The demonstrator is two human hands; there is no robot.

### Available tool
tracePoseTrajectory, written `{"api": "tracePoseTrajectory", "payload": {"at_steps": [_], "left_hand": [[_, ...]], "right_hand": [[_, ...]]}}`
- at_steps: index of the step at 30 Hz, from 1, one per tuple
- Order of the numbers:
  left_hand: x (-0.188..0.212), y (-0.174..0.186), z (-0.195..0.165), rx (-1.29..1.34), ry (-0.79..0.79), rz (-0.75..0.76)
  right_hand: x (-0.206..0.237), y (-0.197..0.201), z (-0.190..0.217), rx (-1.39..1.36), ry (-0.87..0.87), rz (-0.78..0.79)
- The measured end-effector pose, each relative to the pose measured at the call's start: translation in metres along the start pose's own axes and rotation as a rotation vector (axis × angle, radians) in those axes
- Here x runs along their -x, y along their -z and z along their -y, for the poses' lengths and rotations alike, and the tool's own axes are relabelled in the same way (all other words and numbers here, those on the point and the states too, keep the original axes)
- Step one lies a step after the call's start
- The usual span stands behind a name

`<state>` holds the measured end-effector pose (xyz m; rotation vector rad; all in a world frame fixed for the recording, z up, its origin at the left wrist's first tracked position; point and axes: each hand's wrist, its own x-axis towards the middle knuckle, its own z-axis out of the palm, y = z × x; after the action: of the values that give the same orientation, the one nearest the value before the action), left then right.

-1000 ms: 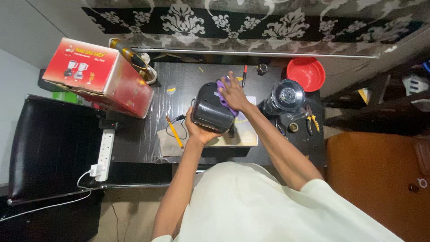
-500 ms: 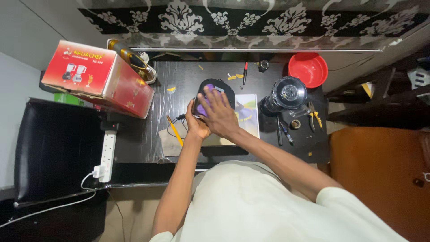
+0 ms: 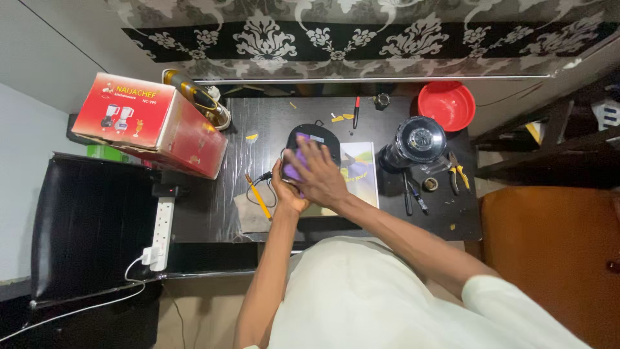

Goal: The person works on the motor base of a blender at a desk, turning the base over and manipulating its underside, then wipes the base and surrounding parts with a purple cloth and repositions the unit on the work surface.

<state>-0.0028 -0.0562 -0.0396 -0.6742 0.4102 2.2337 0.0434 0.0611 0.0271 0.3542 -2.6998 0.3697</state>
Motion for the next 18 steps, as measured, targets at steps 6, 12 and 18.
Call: {"api": "tracePoseTrajectory", "payload": {"at_steps": [6,12,18], "left_hand": [[0.007,-0.012,0.007,-0.282,0.047,-0.051],[0.021,-0.034,0.021,-0.824,0.006,-0.105],[0.032,-0.040,0.026,-1.440,-0.501,-0.089]], "right_hand": [[0.044,0.001,-0.034,-0.335,-0.375,-0.076],[0.016,-0.017,-0.101,-0.982,-1.037,-0.135],[-0.001,0.007,-0.125,-1.321,-0.952,0.147]]}}
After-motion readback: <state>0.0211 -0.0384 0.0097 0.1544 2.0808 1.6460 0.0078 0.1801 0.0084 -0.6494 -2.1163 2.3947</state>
